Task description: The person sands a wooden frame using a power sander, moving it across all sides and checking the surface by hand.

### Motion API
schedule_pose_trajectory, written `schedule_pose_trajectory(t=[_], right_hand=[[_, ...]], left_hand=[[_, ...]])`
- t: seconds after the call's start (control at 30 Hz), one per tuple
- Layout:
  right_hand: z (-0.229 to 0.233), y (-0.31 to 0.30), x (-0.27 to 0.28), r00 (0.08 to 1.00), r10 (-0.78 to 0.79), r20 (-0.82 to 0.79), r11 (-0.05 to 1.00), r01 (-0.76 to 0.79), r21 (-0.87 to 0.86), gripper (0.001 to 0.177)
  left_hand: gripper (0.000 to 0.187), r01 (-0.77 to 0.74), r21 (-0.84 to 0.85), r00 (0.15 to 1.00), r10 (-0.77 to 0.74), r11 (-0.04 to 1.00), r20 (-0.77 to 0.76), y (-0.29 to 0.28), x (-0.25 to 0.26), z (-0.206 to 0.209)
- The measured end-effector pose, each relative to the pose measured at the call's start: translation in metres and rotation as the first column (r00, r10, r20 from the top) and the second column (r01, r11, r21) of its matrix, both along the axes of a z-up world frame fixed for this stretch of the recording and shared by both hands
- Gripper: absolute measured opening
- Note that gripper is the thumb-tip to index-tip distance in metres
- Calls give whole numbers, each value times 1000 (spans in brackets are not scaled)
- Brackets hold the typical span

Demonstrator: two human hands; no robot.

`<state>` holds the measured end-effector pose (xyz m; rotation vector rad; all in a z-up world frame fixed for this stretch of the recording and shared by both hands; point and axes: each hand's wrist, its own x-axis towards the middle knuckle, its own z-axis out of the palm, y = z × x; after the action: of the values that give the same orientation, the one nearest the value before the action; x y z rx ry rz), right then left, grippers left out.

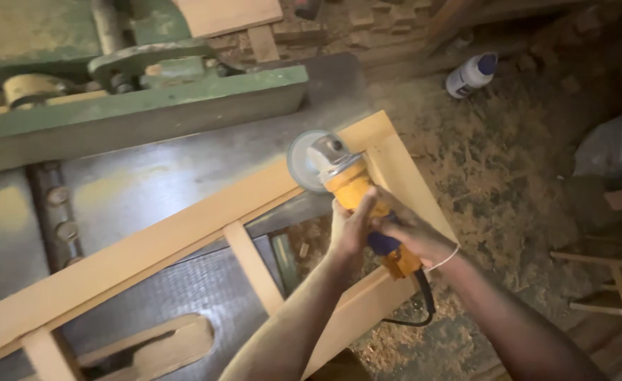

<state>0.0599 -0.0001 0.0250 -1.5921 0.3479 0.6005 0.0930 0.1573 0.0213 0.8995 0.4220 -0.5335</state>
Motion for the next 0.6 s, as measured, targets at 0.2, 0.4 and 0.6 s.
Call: schedule_pose_trajectory(t=[0.2, 0.4, 0.6], right_hand=[[-42, -102, 11, 953, -210, -217, 971, 229, 71, 57], [-45, -146, 29, 950, -255, -179, 958, 274, 90, 36], [-24, -157, -10, 983, -118, -139, 992, 122, 15, 58]], left_hand=[[54, 78, 8, 997, -79, 997, 17, -88, 31, -15], [55, 163, 90, 986, -165, 982, 14, -137, 55, -20], [67, 212, 38, 977, -213, 977, 15, -155, 22, -12]])
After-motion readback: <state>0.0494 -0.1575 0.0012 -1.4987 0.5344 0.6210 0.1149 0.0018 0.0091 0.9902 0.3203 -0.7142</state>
